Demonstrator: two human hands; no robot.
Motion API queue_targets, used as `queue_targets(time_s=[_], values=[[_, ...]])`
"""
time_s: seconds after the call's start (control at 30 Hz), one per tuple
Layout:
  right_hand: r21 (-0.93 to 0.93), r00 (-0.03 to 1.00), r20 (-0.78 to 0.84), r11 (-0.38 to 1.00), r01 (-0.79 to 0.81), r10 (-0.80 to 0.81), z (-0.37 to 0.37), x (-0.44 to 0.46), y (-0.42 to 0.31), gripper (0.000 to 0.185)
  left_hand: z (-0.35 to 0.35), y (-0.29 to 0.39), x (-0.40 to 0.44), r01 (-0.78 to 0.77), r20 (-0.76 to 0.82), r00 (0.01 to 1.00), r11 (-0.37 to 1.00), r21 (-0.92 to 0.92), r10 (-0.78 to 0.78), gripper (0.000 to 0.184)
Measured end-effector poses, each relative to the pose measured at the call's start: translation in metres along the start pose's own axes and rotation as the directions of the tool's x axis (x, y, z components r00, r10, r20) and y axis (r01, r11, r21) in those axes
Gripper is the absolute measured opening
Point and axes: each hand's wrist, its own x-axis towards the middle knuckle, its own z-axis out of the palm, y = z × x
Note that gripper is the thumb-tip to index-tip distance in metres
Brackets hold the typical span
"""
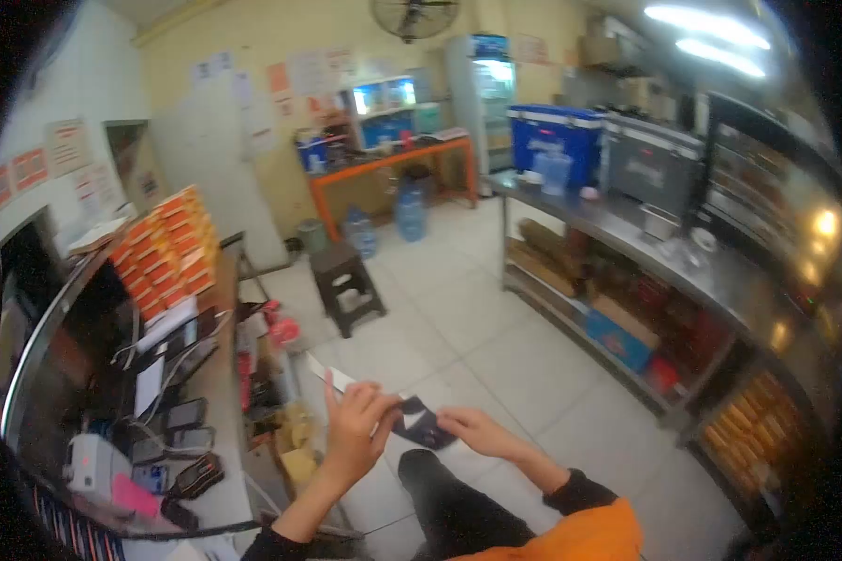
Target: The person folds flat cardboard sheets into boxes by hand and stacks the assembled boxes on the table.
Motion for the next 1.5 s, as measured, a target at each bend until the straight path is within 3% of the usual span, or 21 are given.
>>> queue_targets(time_s=[0.03,0.1,0.17,0.23,0.3,0.37,0.4,0.43,0.5,0.57,0.6,0.67,0.77,0.8,0.9,0.97,1.03,1.17,1.3,1.37,1.5], values=[[0.044,0.982,0.072,0.984,-0.175,0.172,-0.011,-0.020,0.029,0.021,0.030,-0.002,-0.009,0.023,0.077,0.997,0.998,-0.051,-0.019,0.012],[0.151,0.937,-0.049,0.930,-0.335,0.345,-0.015,-0.053,0.076,0.027,0.090,-0.011,-0.037,0.104,0.236,0.970,0.976,-0.192,-0.057,0.013],[-0.061,0.866,-0.118,0.867,-0.495,0.486,-0.029,-0.075,0.100,0.026,0.138,-0.008,-0.068,0.270,0.286,0.942,0.899,-0.345,-0.173,0.013],[-0.096,0.861,-0.134,0.858,-0.504,0.490,-0.037,-0.084,0.131,0.026,0.163,-0.005,-0.089,0.463,0.429,0.872,0.686,-0.561,-0.236,0.014],[-0.166,0.858,-0.090,0.841,-0.514,0.506,-0.043,-0.078,0.154,0.026,0.166,0.000,-0.102,0.336,0.326,0.930,0.755,-0.564,-0.170,0.014],[-0.283,0.907,-0.183,0.863,-0.419,0.380,-0.046,-0.068,0.150,0.027,0.149,0.007,-0.105,0.461,0.248,0.887,0.717,-0.522,-0.389,0.010],[-0.291,0.921,-0.233,0.881,-0.373,0.313,-0.048,-0.058,0.137,0.025,0.138,0.002,-0.107,0.671,0.439,0.742,0.556,-0.491,-0.507,0.022],[-0.302,0.929,-0.279,0.896,-0.325,0.243,-0.047,-0.048,0.121,0.024,0.137,0.010,-0.102,0.562,0.156,0.784,0.580,-0.590,-0.601,0.005],[-0.370,0.938,-0.291,0.883,-0.289,0.185,-0.033,-0.033,0.101,0.021,0.130,0.004,-0.104,0.579,0.167,0.765,0.551,-0.601,-0.621,0.007],[-0.541,0.991,-0.097,0.831,-0.130,0.092,-0.026,-0.016,0.103,0.022,0.133,-0.011,-0.111,0.585,0.209,0.778,0.560,-0.587,-0.593,0.008],[-0.538,0.997,0.024,0.842,-0.045,0.068,-0.021,-0.011,0.104,0.022,0.127,-0.015,-0.112,0.425,0.200,0.903,0.730,-0.535,-0.379,0.008],[-0.574,0.958,0.265,0.816,0.070,0.105,-0.002,-0.003,0.100,0.023,0.132,-0.021,-0.125,0.100,0.239,0.971,0.945,-0.312,-0.024,0.010],[-0.651,0.907,0.353,0.756,0.062,0.229,0.021,0.004,0.060,0.021,0.131,-0.010,-0.132,0.286,0.360,0.896,0.958,-0.024,-0.258,0.010],[-0.644,0.908,0.346,0.764,0.048,0.235,0.023,0.007,0.075,0.021,0.133,-0.022,-0.130,0.061,0.140,0.987,0.987,0.150,-0.082,0.012],[-0.356,0.957,0.269,0.934,-0.001,0.104,0.025,0.005,0.110,0.025,0.127,-0.034,-0.124,0.299,0.040,0.952,0.950,0.088,-0.303,0.011],[-0.265,0.963,0.262,0.964,0.011,0.061,0.021,0.003,0.112,0.031,0.128,-0.034,-0.119,0.229,0.065,0.972,0.973,-0.007,-0.228,0.009],[-0.255,0.949,0.308,0.967,0.013,0.069,0.015,0.005,0.108,0.032,0.134,-0.037,-0.123,0.072,0.262,0.965,0.981,-0.180,-0.023,0.008],[-0.296,0.890,0.441,0.955,0.021,0.117,0.000,0.006,0.084,0.032,0.131,-0.026,-0.109,0.188,0.282,0.957,0.878,-0.439,-0.064,0.009],[-0.267,0.895,0.406,0.960,-0.078,0.185,-0.011,0.012,0.072,0.029,0.127,-0.021,-0.101,0.258,0.234,0.952,0.928,-0.268,-0.197,0.007],[-0.271,0.932,0.353,0.962,0.022,0.079,-0.012,0.011,0.053,0.026,0.125,-0.018,-0.093,0.298,0.140,0.951,0.938,-0.177,-0.276,0.006],[-0.373,0.904,0.412,0.926,0.054,0.113,-0.012,0.012,0.037,0.023,0.128,-0.010,-0.093,0.129,0.244,0.967,0.961,-0.245,-0.068,0.009]])
